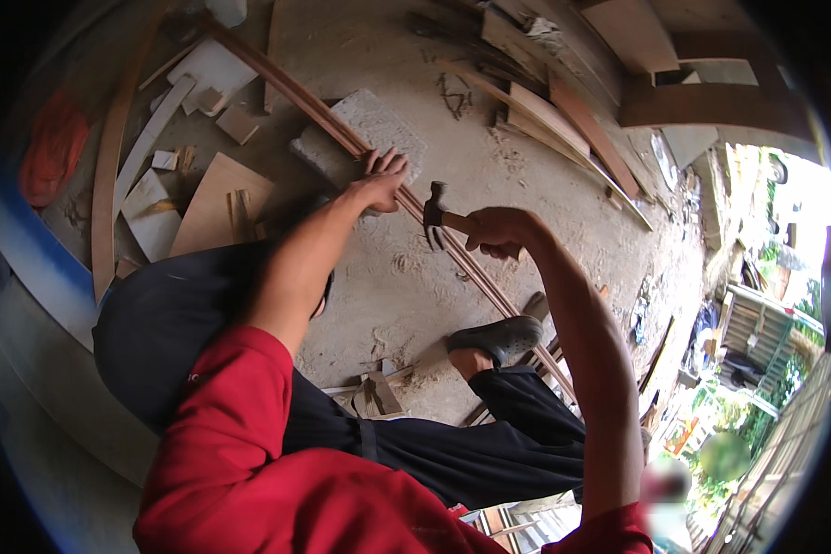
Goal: The person sits on the floor and uses a hammer to break wooden planks and strips into smaller pieces. They repeatedly position the wood on a concrete block and strike it with the hammer to snap it apart.
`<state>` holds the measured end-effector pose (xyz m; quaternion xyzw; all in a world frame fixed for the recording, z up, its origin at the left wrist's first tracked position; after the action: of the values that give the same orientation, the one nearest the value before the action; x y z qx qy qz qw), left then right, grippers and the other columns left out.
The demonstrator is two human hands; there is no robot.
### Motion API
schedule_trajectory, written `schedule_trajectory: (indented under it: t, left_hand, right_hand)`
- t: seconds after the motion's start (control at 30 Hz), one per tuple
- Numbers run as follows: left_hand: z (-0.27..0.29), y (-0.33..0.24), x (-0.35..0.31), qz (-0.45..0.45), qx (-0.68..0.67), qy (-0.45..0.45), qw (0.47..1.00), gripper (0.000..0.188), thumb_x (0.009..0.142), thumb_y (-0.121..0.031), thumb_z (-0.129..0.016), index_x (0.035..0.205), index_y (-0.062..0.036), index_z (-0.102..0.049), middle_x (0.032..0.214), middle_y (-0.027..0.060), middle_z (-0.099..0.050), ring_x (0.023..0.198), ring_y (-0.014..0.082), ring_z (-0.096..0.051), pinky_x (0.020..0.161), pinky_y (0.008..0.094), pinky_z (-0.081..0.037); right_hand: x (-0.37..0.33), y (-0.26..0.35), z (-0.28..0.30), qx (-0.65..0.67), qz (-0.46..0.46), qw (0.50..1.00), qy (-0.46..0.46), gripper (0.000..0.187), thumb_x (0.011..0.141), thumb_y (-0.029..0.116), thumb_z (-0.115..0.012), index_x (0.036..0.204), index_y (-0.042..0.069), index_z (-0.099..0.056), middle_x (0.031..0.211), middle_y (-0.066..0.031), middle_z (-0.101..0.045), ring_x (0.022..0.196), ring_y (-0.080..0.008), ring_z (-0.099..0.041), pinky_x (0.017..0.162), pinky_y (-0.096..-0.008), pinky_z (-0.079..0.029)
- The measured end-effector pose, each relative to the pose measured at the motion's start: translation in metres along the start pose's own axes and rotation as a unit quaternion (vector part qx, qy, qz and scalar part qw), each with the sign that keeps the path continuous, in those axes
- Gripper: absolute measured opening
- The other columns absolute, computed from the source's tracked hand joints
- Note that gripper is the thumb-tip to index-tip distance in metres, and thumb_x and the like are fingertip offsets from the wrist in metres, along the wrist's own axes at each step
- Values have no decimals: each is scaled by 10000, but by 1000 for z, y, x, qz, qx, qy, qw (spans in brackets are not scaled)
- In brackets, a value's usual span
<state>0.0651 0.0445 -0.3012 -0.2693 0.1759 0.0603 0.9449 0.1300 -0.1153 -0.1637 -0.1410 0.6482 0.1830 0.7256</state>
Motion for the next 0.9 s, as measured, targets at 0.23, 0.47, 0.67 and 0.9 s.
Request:
schedule_trajectory:
  t: [0.23, 0.47, 0.67, 0.9]
  left_hand:
    - [11, -33, -34, 159, -428, -247, 855, 498, 872, -516, -598, 948, -29, -667, 919, 107, -707, 837, 226, -685, 712, 406, -544]
    - [-48, -132, -85, 186, -783, -29, 593, 426, 857, -569, -628, 901, -149, -680, 818, -1, -673, 738, 123, -639, 643, 277, -517]
    - [-71, -121, -107, 213, -723, -7, 657, 247, 884, -405, -659, 899, -158, -651, 788, -27, -634, 694, 99, -594, 626, 269, -506]
    - [-87, -107, -130, 307, -691, -62, 652, 197, 951, -280, -568, 976, -93, -623, 853, 0, -670, 726, 122, -639, 585, 276, -511]
  right_hand:
    - [-70, -68, -71, 424, 145, 880, -158, 384, 878, 185, -659, 1235, 107, -543, 679, 24, -507, 514, -72, -474, 433, -242, -405]
    - [-60, -81, -146, 627, 209, 739, -132, 426, 892, 119, -624, 1294, 121, -481, 681, 29, -471, 508, -63, -432, 428, -233, -356]
    - [-46, -72, -191, 658, 238, 710, -80, 412, 896, 108, -614, 1285, 120, -481, 683, 25, -472, 510, -72, -432, 432, -239, -360]
    - [-5, -77, -194, 710, 240, 654, -107, 383, 888, 92, -611, 1244, 111, -472, 673, 8, -480, 495, -97, -454, 411, -265, -380]
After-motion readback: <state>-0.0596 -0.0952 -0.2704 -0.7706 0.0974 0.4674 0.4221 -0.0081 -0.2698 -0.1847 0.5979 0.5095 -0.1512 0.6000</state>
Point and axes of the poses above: each hand's wrist, its own x-axis towards the middle knuckle, its own z-axis out of the back of the hand, y = z × x, the point moved 8 cm from there along x, towards the middle knuckle
